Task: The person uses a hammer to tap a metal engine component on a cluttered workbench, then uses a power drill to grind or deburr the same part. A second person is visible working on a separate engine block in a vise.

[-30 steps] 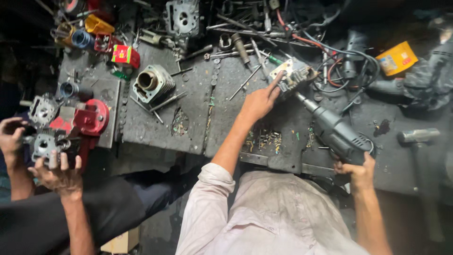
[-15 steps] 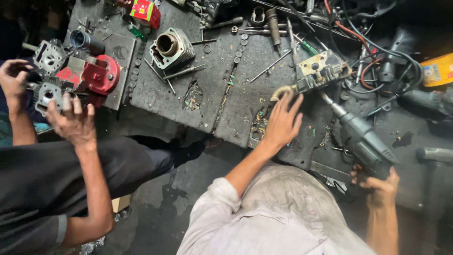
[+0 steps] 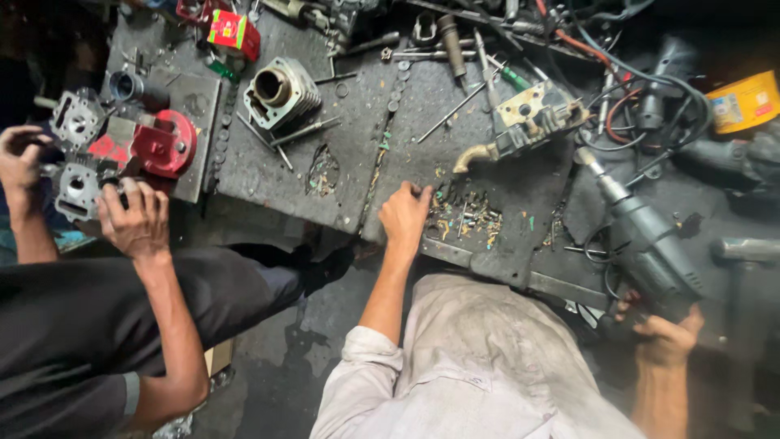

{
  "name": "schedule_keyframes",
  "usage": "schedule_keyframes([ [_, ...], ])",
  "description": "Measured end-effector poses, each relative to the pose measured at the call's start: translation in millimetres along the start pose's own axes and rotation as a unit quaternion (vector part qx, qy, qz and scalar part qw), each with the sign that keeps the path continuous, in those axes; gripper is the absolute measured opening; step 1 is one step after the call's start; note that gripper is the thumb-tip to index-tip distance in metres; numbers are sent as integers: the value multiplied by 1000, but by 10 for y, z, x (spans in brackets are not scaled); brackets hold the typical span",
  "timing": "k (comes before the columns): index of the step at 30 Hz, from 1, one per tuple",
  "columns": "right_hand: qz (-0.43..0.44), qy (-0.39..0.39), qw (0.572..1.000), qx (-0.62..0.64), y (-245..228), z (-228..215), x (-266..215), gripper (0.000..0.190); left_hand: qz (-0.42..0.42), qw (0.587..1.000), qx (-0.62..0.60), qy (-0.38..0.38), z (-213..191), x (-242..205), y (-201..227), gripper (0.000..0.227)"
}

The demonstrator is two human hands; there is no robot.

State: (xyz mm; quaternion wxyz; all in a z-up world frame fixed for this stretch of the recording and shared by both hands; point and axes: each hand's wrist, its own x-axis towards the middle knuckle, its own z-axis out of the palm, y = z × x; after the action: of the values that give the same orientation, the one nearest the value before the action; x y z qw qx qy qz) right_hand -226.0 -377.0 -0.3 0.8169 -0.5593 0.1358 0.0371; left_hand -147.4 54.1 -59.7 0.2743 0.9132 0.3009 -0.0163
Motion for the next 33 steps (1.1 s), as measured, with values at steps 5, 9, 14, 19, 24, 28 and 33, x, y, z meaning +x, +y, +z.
schedule_keyframes([
  [5, -13, 28, 999, -36, 75, 37, -86, 69, 35, 999, -10, 8, 0, 164, 52, 29],
  [9, -1, 40, 999, -17, 159, -2, -174, 69, 95, 974, -206, 22, -126, 345, 125, 23],
  [14, -14, 61, 998, 1, 142, 18, -194, 72, 136, 943, -305, -2, -176, 745, 414, 45],
  [19, -34, 55, 998, 12, 105, 55, -213, 68, 192, 974, -115, -12, -3, 1049, 564, 49],
  [24, -53, 76, 996, 0, 176, -38, -259, 66, 205, 978, -29, -28, 200, 1410, 594, 26],
  [28, -47, 98, 994, -2, 226, -164, -378, 69, 309, 948, 35, -61, 258, 1685, 637, 41],
  [33, -49, 125, 990, -36, 286, -242, -364, 62, 332, 908, 169, -192, 229, 1897, 838, 39],
])
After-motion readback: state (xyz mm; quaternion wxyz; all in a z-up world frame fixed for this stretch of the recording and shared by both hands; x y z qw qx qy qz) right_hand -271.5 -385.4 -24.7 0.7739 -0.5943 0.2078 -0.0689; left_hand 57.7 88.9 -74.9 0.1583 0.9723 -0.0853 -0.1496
